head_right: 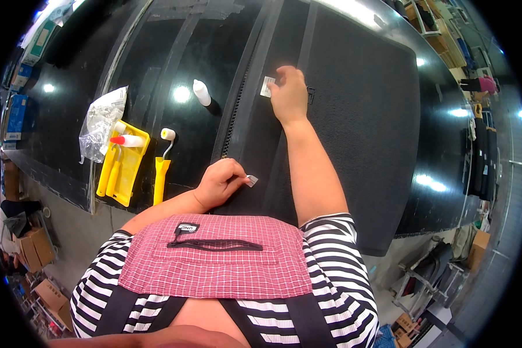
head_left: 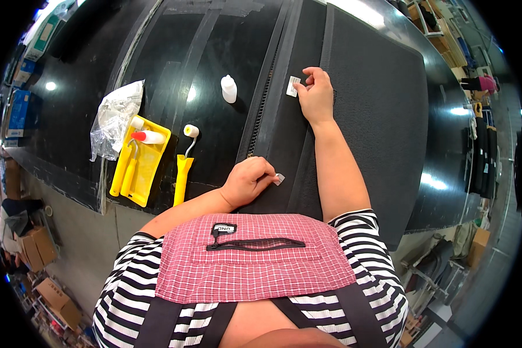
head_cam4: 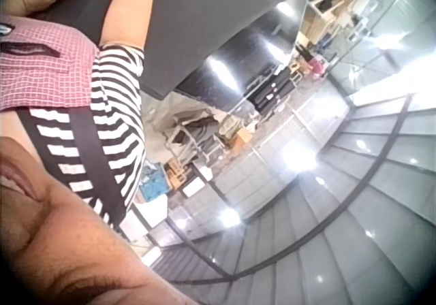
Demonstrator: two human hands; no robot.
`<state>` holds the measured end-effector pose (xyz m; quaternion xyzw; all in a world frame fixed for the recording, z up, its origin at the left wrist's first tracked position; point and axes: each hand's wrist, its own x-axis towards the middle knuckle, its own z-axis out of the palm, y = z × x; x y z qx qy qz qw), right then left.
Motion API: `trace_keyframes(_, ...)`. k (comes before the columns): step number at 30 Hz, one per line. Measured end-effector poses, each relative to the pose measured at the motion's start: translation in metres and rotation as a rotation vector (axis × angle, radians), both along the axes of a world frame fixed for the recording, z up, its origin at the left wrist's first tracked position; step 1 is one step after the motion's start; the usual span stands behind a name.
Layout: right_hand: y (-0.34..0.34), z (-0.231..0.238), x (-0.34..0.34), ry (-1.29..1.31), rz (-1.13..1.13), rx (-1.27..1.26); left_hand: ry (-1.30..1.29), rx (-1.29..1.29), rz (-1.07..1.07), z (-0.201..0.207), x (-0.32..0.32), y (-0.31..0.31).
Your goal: The person places a black car mat on a table and applies adhesive from a bottle to specific spots. They then use a roller to press down the adhesive and attach a patterned mat layer. The person folds the assembled mat and places it on a stack before retrieving a blue protective strip.
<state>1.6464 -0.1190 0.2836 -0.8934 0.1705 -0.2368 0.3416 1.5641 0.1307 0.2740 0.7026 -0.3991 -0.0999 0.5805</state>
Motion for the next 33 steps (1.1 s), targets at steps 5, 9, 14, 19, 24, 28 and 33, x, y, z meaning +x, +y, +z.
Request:
trace_keyframes(5, 0.002, 0.006, -0.008, 0.113, 0.107, -0.138, -0.010, -0.007, -0.007, 0.002, 0.000, 0.000)
trace_keyframes(9, 0.003, 0.013, -0.017, 0.077, 0.079, -0.138, -0.002, -0.017, -0.012, 0.001, -0.001, 0.000)
trace_keyframes(14, 0.025, 0.050, -0.080, -0.137, 0.126, 0.124, 0.152, -0.007, 0.027, -0.001, -0.003, 0.001)
trace_keyframes(19, 0.056, 0.048, -0.159, 0.044, 0.188, 0.794, 0.544, -0.113, 0.146, 0.011, 0.001, -0.011)
trace_keyframes(24, 0.054, 0.054, -0.172, 0.005, 0.187, 0.925, 0.735, -0.192, 0.035, 0.027, 0.005, -0.027)
trace_keyframes(28, 0.036, 0.066, -0.170, 0.172, 0.302, 0.898, 0.803, -0.187, -0.060, 0.035, 0.005, -0.031)
trace_keyframes(33, 0.032, 0.077, -0.167, 0.354, 0.397, 1.046, 0.796, -0.191, -0.042, 0.036, 0.008, -0.034)
